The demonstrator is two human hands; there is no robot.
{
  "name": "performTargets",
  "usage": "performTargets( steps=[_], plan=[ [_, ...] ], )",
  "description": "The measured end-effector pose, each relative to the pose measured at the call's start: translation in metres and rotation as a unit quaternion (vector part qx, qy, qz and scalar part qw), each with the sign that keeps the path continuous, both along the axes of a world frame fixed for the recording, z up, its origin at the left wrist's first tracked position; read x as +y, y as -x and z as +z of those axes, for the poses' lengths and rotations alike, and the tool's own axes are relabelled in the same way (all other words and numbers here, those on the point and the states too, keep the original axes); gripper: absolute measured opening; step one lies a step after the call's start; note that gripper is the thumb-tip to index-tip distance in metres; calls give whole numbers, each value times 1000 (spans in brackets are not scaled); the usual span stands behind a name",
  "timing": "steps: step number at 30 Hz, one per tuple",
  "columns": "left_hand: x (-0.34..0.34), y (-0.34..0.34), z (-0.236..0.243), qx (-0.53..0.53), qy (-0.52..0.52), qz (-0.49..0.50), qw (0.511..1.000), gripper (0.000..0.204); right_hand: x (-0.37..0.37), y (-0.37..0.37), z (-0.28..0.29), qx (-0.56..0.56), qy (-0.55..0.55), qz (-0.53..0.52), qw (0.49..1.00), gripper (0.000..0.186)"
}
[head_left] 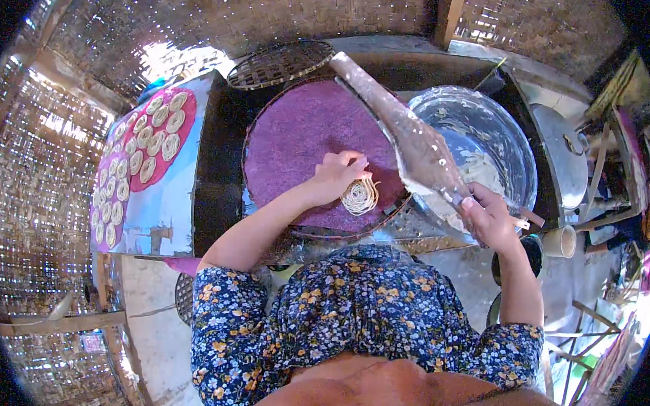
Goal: The person is using a wooden tool to extrude a white paste onto a circular tray to form spiral-shaped snacks, then moves the full tray to a side table and refills the tool with more paste using a spatula.
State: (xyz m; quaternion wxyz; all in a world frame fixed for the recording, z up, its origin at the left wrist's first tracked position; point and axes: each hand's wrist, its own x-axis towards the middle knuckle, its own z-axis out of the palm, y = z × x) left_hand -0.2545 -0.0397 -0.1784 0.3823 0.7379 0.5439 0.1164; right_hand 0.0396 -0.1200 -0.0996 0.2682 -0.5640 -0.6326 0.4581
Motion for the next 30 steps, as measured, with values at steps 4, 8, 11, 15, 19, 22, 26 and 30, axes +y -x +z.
performTargets(
  steps=[4, 8, 11, 15, 19, 22, 26, 30],
  plan=[
    [-21, 13, 13, 59, -159, -128, 977, 54, -2, -4, -1, 37, 5, -8, 999, 32],
    [-22, 18, 35, 210, -340, -159, 903, 57, -2, -1, 3, 86, -32, -23, 996, 33],
    [-12, 10, 61, 164, -412, -96, 891, 70, 4, 11, 12, 119, 7, -20, 993, 36],
    [12, -26, 86, 8, -437, -53, 898, 59, 20, 59, 26, 183, 10, 3, 983, 40],
    [27, -44, 126, -29, -521, 91, 848, 32, 62, 59, 49, -189, -290, 0, 938, 48],
    [26, -71, 141, 56, -656, -61, 750, 21, 92, 61, 100, -91, -500, -67, 859, 47],
    [21, -92, 152, 71, -603, -59, 792, 17, 64, 81, 162, -190, -673, -24, 715, 25],
    [14, -79, 139, -3, -480, -184, 857, 15, 28, 78, 138, -217, -728, 19, 650, 30]
  ],
)
